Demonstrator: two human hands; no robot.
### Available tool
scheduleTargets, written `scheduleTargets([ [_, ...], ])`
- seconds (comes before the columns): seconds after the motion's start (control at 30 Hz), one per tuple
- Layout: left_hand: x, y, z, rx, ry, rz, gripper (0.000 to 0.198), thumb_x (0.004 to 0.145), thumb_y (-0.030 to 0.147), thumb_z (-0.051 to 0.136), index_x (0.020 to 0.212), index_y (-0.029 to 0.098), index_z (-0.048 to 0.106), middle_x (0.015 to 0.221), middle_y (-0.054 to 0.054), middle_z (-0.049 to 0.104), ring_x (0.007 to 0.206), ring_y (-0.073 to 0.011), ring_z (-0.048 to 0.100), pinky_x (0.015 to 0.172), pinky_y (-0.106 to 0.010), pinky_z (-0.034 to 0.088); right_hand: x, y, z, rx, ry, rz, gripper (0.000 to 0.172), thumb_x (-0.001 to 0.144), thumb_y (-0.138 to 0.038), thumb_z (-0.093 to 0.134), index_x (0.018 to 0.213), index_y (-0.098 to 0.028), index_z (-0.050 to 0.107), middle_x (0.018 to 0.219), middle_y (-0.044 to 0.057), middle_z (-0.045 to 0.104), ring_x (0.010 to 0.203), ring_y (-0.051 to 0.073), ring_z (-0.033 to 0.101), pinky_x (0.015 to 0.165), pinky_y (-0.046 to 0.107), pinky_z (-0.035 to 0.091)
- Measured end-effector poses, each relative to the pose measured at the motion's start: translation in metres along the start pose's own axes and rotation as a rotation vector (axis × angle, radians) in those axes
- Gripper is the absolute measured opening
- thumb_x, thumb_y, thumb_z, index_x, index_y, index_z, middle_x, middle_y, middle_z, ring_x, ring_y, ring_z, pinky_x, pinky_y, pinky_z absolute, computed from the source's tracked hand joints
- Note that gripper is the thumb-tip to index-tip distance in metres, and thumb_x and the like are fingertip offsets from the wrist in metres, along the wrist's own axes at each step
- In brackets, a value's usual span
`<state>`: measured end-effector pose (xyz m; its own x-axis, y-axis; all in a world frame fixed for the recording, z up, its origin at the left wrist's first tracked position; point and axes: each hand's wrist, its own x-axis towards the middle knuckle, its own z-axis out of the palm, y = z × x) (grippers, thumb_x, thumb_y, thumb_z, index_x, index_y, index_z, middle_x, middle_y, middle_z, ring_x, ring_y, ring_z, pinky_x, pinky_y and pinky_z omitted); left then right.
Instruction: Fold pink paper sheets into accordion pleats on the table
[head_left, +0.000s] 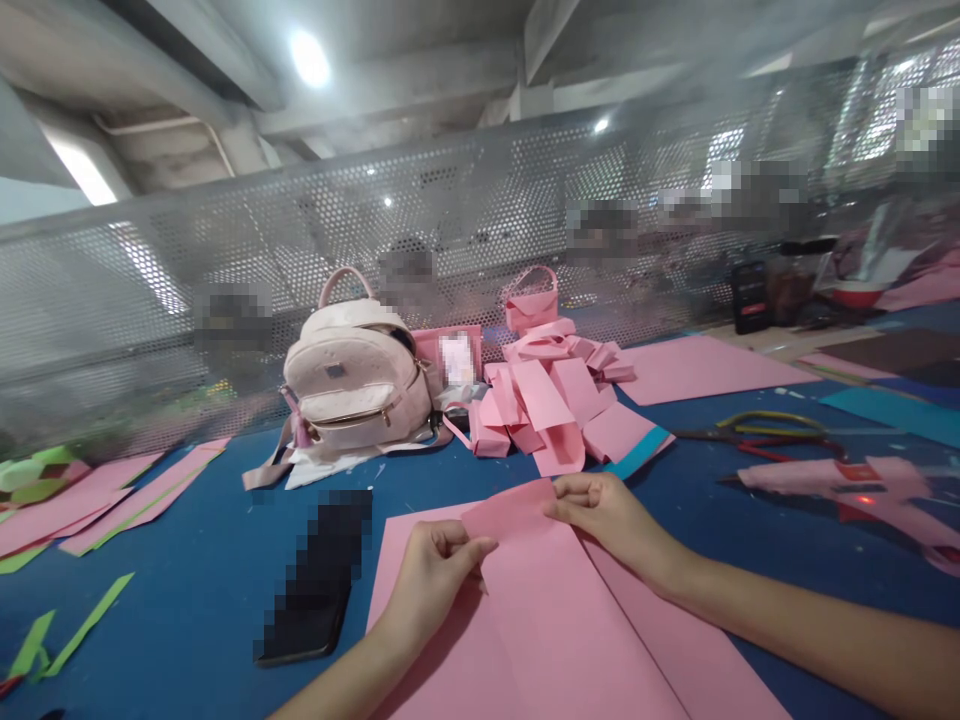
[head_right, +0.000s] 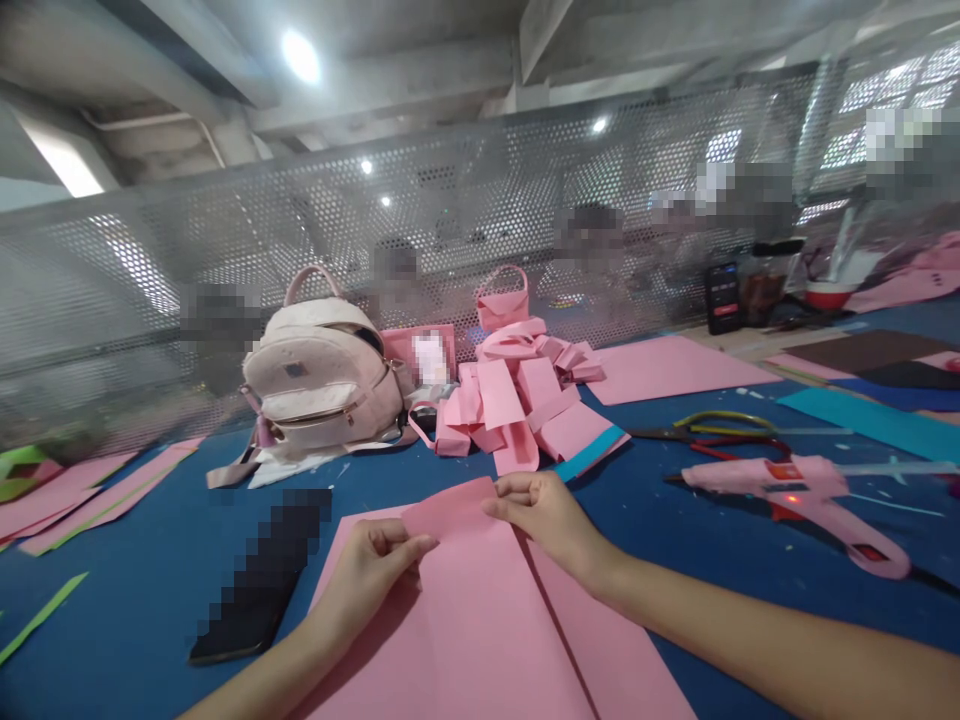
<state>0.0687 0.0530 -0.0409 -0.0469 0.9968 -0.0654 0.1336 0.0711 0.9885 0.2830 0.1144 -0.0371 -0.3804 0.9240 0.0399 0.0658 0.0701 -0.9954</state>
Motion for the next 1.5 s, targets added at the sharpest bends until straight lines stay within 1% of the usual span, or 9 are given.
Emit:
scheduleTargets([
  [0.13,0.001,0.0,-0.003,0.009,0.005,0.019,0.059,0.064,0.067,0.074,0.047,0.021,0.041,0.044,0.004,0.04,0.042,-0.0086,0.036,0.045,-0.022,0.029,0.002,0.005,0.0,0.062,0.019,0.034,0.041,0.064,-0.046,0.084,0.064,-0.018,0.054,0.057,-0.006,0.043,0.053,0.009,0.038,0.048,0.021,0.03],
  [0.3,0.001,0.001,-0.006,0.016,0.032,0.062,0.058,0.074,0.063,0.068,0.051,0.021,0.035,0.053,0.006,0.029,0.051,-0.0079,0.024,0.05,-0.023,0.02,0.002,0.005,0.0,0.108,-0.054,0.101,0.037,0.067,-0.046,0.083,0.071,-0.016,0.062,0.06,-0.003,0.051,0.056,0.011,0.045,0.054,0.023,0.036],
  [0.37,0.001,0.0,-0.007,0.025,0.03,0.068,0.058,0.074,0.062,0.068,0.051,0.022,0.033,0.053,0.007,0.027,0.052,-0.0083,0.022,0.051,-0.024,0.018,0.002,0.005,0.0,0.112,-0.024,0.096,0.037,0.067,-0.046,0.082,0.072,-0.015,0.063,0.061,-0.003,0.051,0.057,0.011,0.046,0.054,0.024,0.037],
  [0.53,0.003,-0.004,-0.008,0.041,0.005,0.075,0.057,0.075,0.06,0.068,0.051,0.022,0.034,0.054,0.006,0.027,0.053,-0.0092,0.021,0.052,-0.026,0.017,0.003,0.006,-0.001,0.123,0.04,0.077,0.036,0.065,-0.045,0.084,0.073,-0.016,0.064,0.058,-0.006,0.045,0.053,0.009,0.039,0.052,0.024,0.033],
  [0.77,0.002,-0.003,-0.008,0.048,-0.023,0.088,0.06,0.077,0.063,0.066,0.052,0.022,0.03,0.055,0.006,0.024,0.054,-0.0093,0.019,0.052,-0.026,0.016,0.001,0.006,-0.003,0.133,0.012,0.072,0.033,0.068,-0.043,0.083,0.073,-0.018,0.063,0.06,-0.005,0.048,0.056,0.01,0.043,0.054,0.024,0.037],
  [0.93,0.004,-0.004,-0.009,0.063,-0.032,0.102,0.059,0.078,0.061,0.066,0.051,0.023,0.029,0.054,0.006,0.025,0.053,-0.0096,0.02,0.052,-0.026,0.016,0.001,0.001,-0.004,0.167,-0.092,0.091,0.035,0.065,-0.038,0.085,0.086,-0.018,0.065,0.072,0.0,0.064,0.073,0.018,0.062,0.074,0.031,0.051],
  [1.0,0.004,-0.004,-0.009,0.072,-0.032,0.107,0.059,0.079,0.06,0.066,0.051,0.023,0.031,0.054,0.006,0.025,0.053,-0.0095,0.02,0.052,-0.027,0.016,0.003,0.002,-0.005,0.162,-0.072,0.121,0.04,0.061,-0.035,0.087,0.089,-0.018,0.064,0.076,0.002,0.068,0.079,0.022,0.066,0.078,0.035,0.052],
  [1.23,0.002,-0.003,-0.007,0.079,-0.036,0.108,0.057,0.079,0.061,0.065,0.052,0.022,0.034,0.054,0.006,0.026,0.053,-0.0093,0.021,0.051,-0.026,0.017,0.008,0.016,-0.008,0.146,0.026,0.169,0.049,0.055,-0.03,0.09,0.096,-0.016,0.066,0.077,0.004,0.073,0.077,0.023,0.069,0.078,0.035,0.053],
  [1.5,0.002,-0.008,-0.008,0.078,-0.053,0.108,0.057,0.081,0.061,0.064,0.054,0.021,0.033,0.057,0.006,0.026,0.055,-0.0096,0.022,0.053,-0.026,0.016,0.004,0.005,-0.005,0.136,0.042,0.176,0.041,0.054,-0.028,0.09,0.084,-0.016,0.065,0.071,0.001,0.071,0.073,0.019,0.067,0.072,0.029,0.05],
])
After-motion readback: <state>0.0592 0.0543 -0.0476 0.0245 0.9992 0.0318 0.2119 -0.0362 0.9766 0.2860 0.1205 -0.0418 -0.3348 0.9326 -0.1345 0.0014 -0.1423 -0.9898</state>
